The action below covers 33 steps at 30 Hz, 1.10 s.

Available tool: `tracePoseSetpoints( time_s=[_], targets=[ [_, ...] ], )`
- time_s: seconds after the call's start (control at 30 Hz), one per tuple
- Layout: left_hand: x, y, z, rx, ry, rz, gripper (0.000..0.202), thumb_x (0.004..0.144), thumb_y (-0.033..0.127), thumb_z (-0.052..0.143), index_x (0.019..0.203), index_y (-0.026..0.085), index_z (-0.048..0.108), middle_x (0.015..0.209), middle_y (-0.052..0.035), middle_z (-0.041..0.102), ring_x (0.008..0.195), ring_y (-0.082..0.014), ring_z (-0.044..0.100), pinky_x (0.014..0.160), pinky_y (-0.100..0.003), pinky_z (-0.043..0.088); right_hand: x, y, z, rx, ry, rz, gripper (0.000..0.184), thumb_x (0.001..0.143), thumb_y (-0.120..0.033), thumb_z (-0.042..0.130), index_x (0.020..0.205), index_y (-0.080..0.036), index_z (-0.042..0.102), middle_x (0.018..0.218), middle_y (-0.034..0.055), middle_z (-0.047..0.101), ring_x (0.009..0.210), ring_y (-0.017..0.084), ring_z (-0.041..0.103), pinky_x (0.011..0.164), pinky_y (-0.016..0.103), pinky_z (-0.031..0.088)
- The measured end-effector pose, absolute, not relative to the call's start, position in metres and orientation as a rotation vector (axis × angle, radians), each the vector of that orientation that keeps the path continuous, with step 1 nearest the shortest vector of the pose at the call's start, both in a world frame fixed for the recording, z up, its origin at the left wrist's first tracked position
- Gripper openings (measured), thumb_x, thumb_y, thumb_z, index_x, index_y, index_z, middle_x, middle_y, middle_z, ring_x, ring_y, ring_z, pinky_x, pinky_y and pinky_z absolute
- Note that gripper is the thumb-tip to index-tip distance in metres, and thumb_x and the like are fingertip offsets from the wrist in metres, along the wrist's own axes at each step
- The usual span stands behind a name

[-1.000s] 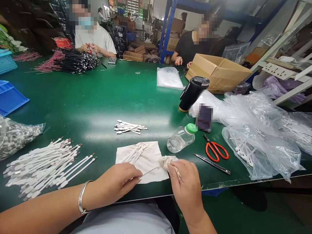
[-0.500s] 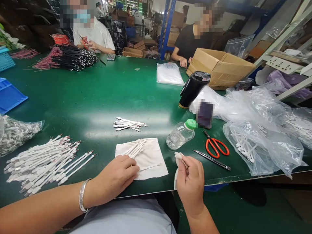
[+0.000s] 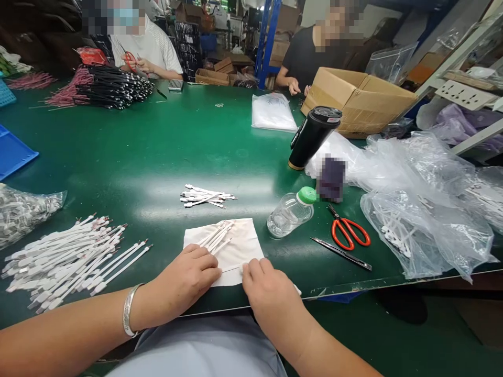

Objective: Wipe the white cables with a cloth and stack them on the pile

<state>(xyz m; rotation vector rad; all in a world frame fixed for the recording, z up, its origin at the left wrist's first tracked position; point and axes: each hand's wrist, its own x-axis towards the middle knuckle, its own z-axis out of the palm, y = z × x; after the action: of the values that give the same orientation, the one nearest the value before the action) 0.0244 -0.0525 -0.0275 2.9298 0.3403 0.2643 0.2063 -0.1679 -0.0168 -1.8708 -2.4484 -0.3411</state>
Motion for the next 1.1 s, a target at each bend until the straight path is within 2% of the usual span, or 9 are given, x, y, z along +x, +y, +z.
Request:
tracePoseSetpoints(
  time_s=[0.07, 0.17, 0.23, 0.47, 0.63, 0.83, 0.97, 1.1],
  targets=[
    [0.025, -0.052, -0.028, 2.925, 0.335, 0.256, 0.022, 0.089, 0.014, 0.044, 0.070, 0.017, 0.055, 0.073, -0.0008, 0.057, 0.069, -0.0145, 0.043, 0.069, -0.032, 0.030, 0.210, -0.168, -0.014, -1.958, -2.334, -0.311, 0.033, 0.070, 0.004, 0.047, 0.094, -0.014, 0.062, 0.072, 0.0058, 0.056, 0.066, 0.018, 0.048, 0.050, 0.027, 0.035],
    [0.025, -0.052, -0.028, 2.923, 0.337, 0.262, 0.022, 0.089, 0.013, 0.043, 0.071, 0.017, 0.055, 0.073, -0.0007, 0.057, 0.069, -0.0146, 0.043, 0.069, -0.032, 0.030, 0.200, -0.166, -0.022, -1.943, -2.135, -0.275, 0.034, 0.079, 0.001, 0.040, 0.100, -0.016, 0.061, 0.078, 0.0058, 0.057, 0.069, 0.017, 0.048, 0.057, 0.026, 0.038],
    [0.025, -0.052, -0.027, 2.917, 0.341, 0.270, 0.020, 0.089, 0.014, 0.043, 0.075, 0.017, 0.057, 0.074, -0.0009, 0.057, 0.070, -0.0146, 0.044, 0.070, -0.032, 0.030, 0.189, -0.164, -0.032, -1.867, -2.143, -0.252, 0.034, 0.082, -0.002, 0.038, 0.104, -0.016, 0.059, 0.076, 0.0050, 0.056, 0.066, 0.016, 0.048, 0.056, 0.026, 0.037],
    [0.026, -0.053, -0.025, 2.915, 0.354, 0.236, 0.022, 0.088, 0.013, 0.045, 0.069, 0.017, 0.056, 0.073, -0.0012, 0.057, 0.069, -0.0142, 0.044, 0.070, -0.031, 0.030, 0.205, -0.171, -0.032, -2.082, -2.229, -0.346, 0.042, 0.069, 0.002, 0.046, 0.103, -0.016, 0.062, 0.074, 0.0041, 0.058, 0.059, 0.016, 0.051, 0.046, 0.026, 0.029],
    [0.026, -0.053, -0.025, 2.919, 0.353, 0.257, 0.020, 0.085, 0.010, 0.048, 0.069, 0.017, 0.056, 0.073, -0.0014, 0.057, 0.069, -0.0150, 0.045, 0.069, -0.031, 0.031, 0.188, -0.166, -0.034, -2.109, -2.058, -0.285, 0.032, 0.077, -0.005, 0.045, 0.099, -0.020, 0.062, 0.071, 0.0024, 0.056, 0.058, 0.015, 0.051, 0.051, 0.026, 0.033],
    [0.026, -0.053, -0.027, 2.913, 0.342, 0.287, 0.021, 0.087, 0.012, 0.045, 0.070, 0.017, 0.057, 0.072, -0.0018, 0.056, 0.069, -0.0147, 0.045, 0.070, -0.032, 0.031, 0.182, -0.174, -0.040, -2.146, -2.147, -0.206, 0.039, 0.076, -0.004, 0.047, 0.109, -0.022, 0.060, 0.075, 0.0028, 0.058, 0.057, 0.015, 0.053, 0.048, 0.025, 0.033],
    [0.026, -0.051, -0.036, 2.883, 0.323, 0.367, 0.024, 0.087, 0.012, 0.044, 0.066, 0.017, 0.054, 0.070, -0.0013, 0.056, 0.067, -0.0145, 0.043, 0.069, -0.032, 0.030, 0.220, -0.188, -0.026, -2.153, -2.035, 0.046, 0.028, 0.086, -0.014, 0.042, 0.097, -0.026, 0.064, 0.071, -0.0002, 0.055, 0.057, 0.012, 0.052, 0.049, 0.022, 0.036],
    [0.026, -0.050, -0.038, 2.844, 0.328, 0.381, 0.024, 0.085, 0.009, 0.044, 0.064, 0.017, 0.052, 0.068, -0.0005, 0.055, 0.065, -0.0140, 0.042, 0.068, -0.032, 0.030, 0.241, -0.192, -0.027, -2.128, -1.738, -0.003, 0.028, 0.093, -0.027, 0.037, 0.103, -0.023, 0.063, 0.076, 0.0017, 0.058, 0.067, 0.012, 0.055, 0.058, 0.022, 0.042]
  ],
)
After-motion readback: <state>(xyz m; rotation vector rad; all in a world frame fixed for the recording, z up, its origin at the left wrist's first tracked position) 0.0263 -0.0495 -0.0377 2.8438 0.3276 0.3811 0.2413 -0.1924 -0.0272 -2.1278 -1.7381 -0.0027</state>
